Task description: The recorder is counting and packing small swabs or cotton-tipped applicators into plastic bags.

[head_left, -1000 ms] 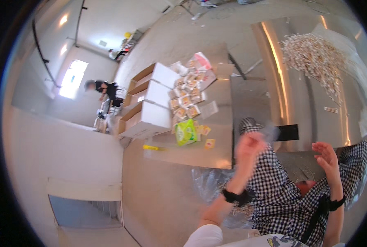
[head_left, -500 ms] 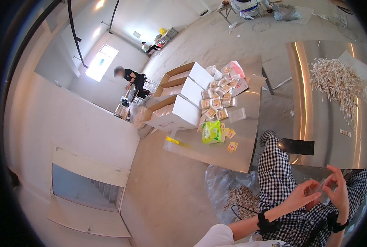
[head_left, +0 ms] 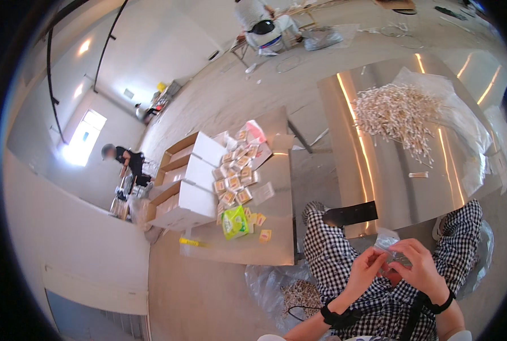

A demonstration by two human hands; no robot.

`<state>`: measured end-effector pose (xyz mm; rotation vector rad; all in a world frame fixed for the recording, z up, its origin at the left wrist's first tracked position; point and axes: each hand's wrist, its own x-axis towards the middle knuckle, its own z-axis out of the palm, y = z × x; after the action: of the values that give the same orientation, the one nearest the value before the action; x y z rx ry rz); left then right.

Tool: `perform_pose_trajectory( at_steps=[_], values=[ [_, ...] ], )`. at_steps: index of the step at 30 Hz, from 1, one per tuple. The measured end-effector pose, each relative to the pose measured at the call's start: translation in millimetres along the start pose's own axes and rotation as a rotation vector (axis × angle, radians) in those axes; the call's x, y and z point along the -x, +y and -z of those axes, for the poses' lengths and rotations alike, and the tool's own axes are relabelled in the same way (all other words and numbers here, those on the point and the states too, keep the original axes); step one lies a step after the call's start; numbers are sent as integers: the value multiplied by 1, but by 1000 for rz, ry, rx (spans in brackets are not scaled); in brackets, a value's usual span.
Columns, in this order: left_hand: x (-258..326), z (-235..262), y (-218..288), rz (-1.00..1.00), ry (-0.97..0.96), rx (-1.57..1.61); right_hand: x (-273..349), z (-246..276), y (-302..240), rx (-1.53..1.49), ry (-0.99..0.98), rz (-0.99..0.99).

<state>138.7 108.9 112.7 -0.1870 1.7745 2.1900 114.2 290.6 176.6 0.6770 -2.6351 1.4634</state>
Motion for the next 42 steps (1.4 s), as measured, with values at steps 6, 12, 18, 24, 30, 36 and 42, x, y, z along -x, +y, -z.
perform_pose_trajectory(
  at_steps=[6,12,18,24,30,36,42],
  values=[
    [1,-10,15,-75,-1,-60,6,-4,-1,-244,-41,-215],
    [4,-6,16,-143,-55,-145,10,2,13,-528,-39,-345],
    [7,-10,30,-295,-118,-412,7,-1,6,-523,-61,-520],
    [-1,-7,17,-70,-8,-511,2,-13,7,80,103,78],
    [12,-21,31,-236,-156,-793,9,-18,28,327,78,-19],
    [5,-17,57,-637,-125,-1067,12,-16,24,-243,-108,-408],
    [1,-7,32,-488,-217,-1072,11,-19,24,-320,-245,-485]
  ],
)
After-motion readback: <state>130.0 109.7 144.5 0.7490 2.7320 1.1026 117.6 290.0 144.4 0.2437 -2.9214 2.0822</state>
